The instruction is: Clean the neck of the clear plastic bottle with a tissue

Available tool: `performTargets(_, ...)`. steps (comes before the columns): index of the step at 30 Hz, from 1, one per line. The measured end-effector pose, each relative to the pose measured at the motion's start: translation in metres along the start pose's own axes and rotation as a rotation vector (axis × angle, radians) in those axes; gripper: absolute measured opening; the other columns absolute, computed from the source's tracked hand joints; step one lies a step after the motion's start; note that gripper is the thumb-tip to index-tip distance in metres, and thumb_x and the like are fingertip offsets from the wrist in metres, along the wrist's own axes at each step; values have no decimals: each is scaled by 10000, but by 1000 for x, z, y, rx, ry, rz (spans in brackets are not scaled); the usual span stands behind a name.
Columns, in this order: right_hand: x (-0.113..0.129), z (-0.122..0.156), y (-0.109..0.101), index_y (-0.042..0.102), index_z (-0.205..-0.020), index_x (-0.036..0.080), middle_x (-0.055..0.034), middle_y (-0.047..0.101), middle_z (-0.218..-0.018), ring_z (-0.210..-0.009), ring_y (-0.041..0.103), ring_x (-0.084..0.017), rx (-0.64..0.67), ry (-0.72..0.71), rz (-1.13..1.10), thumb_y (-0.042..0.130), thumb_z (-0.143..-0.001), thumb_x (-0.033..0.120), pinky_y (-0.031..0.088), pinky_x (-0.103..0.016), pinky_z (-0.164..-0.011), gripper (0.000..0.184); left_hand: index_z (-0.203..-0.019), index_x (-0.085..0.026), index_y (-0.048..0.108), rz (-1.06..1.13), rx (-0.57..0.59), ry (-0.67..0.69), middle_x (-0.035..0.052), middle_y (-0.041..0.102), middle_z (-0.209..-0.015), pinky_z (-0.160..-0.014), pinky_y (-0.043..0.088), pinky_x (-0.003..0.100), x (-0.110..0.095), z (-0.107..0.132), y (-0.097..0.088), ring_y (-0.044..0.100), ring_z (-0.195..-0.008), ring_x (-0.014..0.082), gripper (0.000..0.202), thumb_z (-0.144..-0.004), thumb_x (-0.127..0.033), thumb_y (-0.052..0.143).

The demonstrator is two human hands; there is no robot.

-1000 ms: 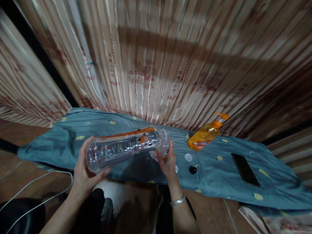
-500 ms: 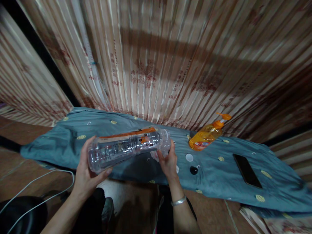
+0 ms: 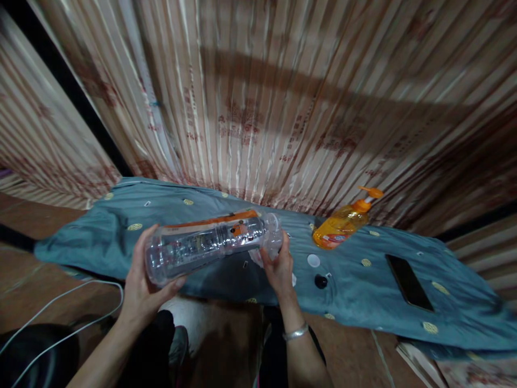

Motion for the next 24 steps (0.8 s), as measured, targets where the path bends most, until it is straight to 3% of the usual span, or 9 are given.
performTargets(3, 2, 0, 0, 512, -1554, 182, -156, 811, -1239, -1062, 803, -350, 8, 3, 0, 782, -876, 510, 652, -548, -978, 800, -1698, -299, 384, 32, 17, -18, 124, 712, -1367, -795, 689, 372, 1, -1, 1, 823, -1042, 279, 913, -938, -607, 788)
performTargets(10, 4, -1, -2, 518, -1540, 185, -166, 802, -1273, -1125, 793, -362, 9, 18, 1, 770, -868, 494, 644, -559, -1009, 781, -1664, -280, 425, 15, -5, -68, 151, 658, -1490, -934, 666, 448, 9, 2, 0, 753, -1253, 346, 937, -884, -608, 826)
performTargets(19, 5, 0, -1, 502, -1561, 180, -185, 793, -1309, -1176, 782, -384, 18, 16, -3, 770, -879, 481, 622, -613, -1066, 792, -1633, -265, 456, 41, -20, -100, 148, 689, -1446, -938, 657, 468, 9, 3, 0, 752, -1251, 368, 947, -839, -594, 856)
performTargets(24, 4, 0, -1, 520, -1542, 197, -155, 811, -1253, -1126, 796, -369, 18, 15, -13, 778, -876, 471, 637, -596, -1047, 765, -1690, -291, 378, 21, 35, -46, 147, 689, -1446, -910, 666, 458, 10, 3, -2, 764, -1233, 363, 954, -885, -514, 841)
Point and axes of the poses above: each hand's wrist, its own z-axis away from the middle knuckle, its own y-axis out of the palm, x = y × z, the point moved 5 cm from there along -z, towards the middle knuckle
